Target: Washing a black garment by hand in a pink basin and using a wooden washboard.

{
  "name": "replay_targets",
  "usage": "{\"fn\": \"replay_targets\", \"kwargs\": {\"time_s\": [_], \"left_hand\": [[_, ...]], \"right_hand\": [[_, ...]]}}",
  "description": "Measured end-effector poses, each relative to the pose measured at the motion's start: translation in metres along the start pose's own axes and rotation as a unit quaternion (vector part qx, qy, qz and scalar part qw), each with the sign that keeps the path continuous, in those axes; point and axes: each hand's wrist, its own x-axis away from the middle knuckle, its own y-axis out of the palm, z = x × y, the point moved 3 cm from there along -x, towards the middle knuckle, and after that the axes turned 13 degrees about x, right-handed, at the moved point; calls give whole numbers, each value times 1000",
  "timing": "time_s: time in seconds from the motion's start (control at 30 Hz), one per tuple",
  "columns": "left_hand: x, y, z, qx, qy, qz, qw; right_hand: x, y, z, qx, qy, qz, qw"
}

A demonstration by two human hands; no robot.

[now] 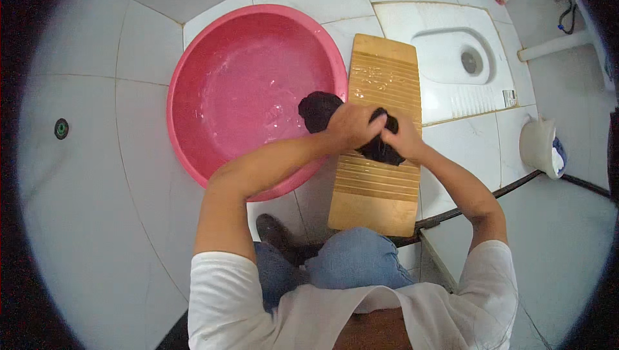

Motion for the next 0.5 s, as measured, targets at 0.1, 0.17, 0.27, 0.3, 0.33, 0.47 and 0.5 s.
{"fn": "replay_targets", "kwargs": {"time_s": [0.1, 0.17, 0.27, 0.3, 0.33, 0.47, 0.5], "left_hand": [[2, -34, -8, 84, -122, 85, 985], [16, -71, -11, 165, -141, 120, 969], [45, -139, -14, 163, -57, 272, 947], [52, -161, -38, 331, -79, 320, 884], [66, -182, -59, 325, -80, 337, 880], [134, -255, -100, 474, -99, 545, 685], [153, -265, -121, 473, -96, 558, 675]], "right_hand": [[-9, -20, -40, -26, 89, -49, 995], [-10, -29, -65, -55, 68, -50, 995], [-17, -27, -123, -51, -21, 32, 998], [-25, -19, -137, -30, -58, 90, 994], [-33, -10, -151, -34, -71, 78, 994], [-55, 29, -197, 164, -281, 248, 913], [-59, 44, -200, 234, -312, 203, 898]]}}
